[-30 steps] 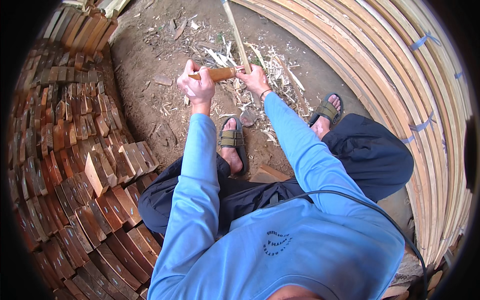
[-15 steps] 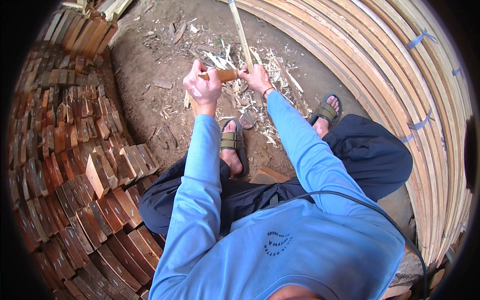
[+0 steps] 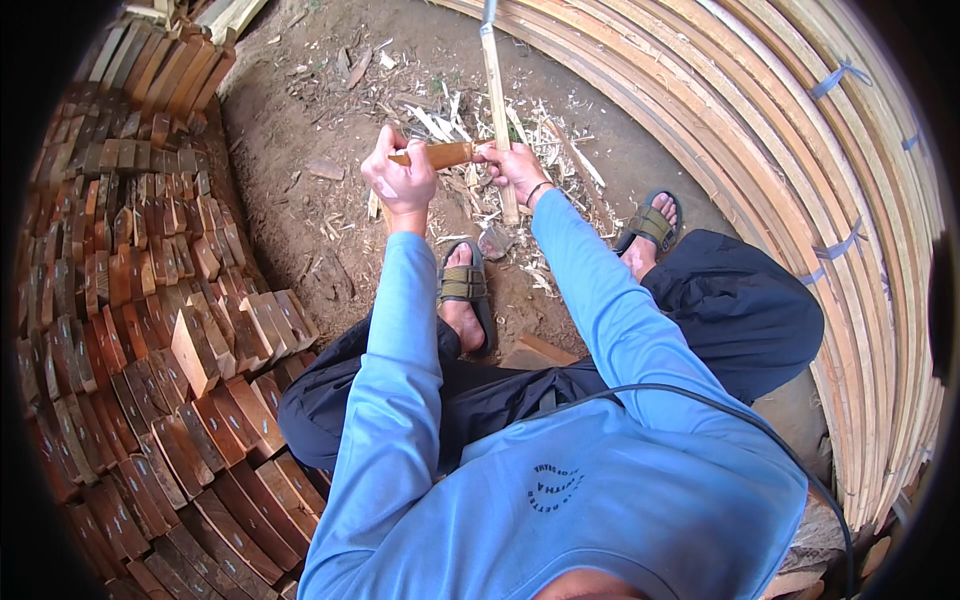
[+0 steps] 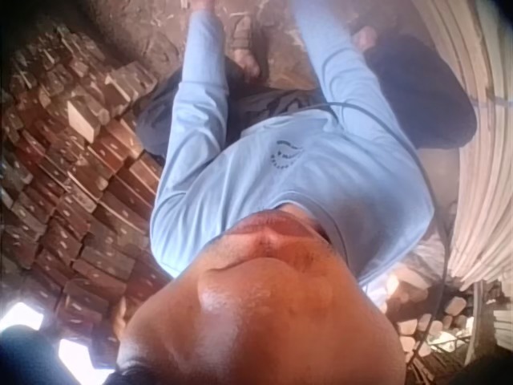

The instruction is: The person shaves a thin wooden stick using a small adze while sitting on a low block.

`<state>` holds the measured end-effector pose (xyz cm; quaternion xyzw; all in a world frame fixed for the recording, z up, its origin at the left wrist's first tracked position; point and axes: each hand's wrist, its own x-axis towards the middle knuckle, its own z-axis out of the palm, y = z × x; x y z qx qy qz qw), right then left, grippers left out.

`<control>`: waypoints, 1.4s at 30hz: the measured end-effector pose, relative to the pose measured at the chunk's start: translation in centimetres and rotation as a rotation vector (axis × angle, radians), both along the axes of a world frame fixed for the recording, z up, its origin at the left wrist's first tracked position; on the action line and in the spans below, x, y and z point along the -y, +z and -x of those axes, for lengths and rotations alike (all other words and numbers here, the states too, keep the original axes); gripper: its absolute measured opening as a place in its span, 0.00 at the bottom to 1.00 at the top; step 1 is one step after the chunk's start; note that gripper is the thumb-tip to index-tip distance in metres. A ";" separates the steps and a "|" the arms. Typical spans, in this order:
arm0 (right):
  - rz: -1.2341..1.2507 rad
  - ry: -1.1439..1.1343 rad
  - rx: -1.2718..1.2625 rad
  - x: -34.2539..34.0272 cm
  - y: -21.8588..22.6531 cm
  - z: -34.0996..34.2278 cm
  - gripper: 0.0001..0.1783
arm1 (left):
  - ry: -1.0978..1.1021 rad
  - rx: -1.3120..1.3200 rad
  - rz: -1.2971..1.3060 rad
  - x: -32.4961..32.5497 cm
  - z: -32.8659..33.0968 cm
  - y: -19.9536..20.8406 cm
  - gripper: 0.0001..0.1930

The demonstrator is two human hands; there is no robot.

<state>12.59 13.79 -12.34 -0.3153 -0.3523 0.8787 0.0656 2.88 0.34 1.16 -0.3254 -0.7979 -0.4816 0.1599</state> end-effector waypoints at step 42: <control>-0.564 0.116 0.108 3.1 1.2 2.4 0.17 | 0.255 0.055 -0.003 3.1 2.6 -1.8 0.12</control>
